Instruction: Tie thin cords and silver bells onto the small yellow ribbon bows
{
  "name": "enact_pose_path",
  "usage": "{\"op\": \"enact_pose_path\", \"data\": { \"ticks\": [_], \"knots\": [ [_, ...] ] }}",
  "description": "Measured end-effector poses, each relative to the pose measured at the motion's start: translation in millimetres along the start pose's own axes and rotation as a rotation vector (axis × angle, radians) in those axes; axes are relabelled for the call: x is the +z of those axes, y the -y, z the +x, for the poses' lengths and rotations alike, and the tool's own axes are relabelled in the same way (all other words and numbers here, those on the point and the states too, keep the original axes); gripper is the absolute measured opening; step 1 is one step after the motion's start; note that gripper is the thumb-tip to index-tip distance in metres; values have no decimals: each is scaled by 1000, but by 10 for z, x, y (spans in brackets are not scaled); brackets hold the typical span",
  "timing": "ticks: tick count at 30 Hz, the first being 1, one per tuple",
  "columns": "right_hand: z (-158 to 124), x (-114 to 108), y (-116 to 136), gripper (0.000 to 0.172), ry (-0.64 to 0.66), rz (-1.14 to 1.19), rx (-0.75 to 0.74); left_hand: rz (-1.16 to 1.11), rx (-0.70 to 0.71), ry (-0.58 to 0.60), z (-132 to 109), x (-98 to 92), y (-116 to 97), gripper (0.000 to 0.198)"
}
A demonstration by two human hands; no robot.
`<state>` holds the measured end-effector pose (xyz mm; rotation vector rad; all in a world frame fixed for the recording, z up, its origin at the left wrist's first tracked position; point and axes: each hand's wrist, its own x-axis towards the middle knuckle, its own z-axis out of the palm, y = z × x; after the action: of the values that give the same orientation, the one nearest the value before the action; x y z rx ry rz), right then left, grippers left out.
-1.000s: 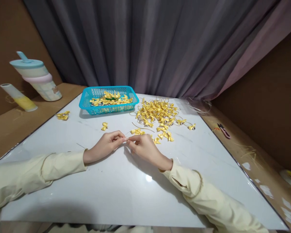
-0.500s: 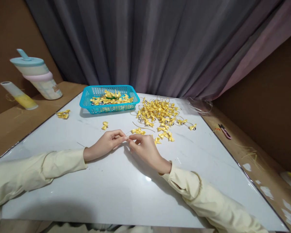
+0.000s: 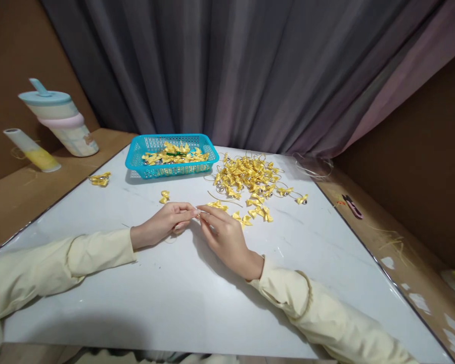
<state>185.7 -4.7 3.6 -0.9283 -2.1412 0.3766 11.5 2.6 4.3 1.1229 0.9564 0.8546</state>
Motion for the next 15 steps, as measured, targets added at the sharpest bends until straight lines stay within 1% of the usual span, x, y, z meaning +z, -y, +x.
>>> {"op": "enact_pose_path", "data": {
  "ticks": [8,15],
  "knots": [
    [13,5,-23,24,-24,9,-20,-1,2,13,3,-21,5,30],
    [33,-12,-27,25,3,-11,-16,50,-4,1,12,-6,-4,34]
  ]
}}
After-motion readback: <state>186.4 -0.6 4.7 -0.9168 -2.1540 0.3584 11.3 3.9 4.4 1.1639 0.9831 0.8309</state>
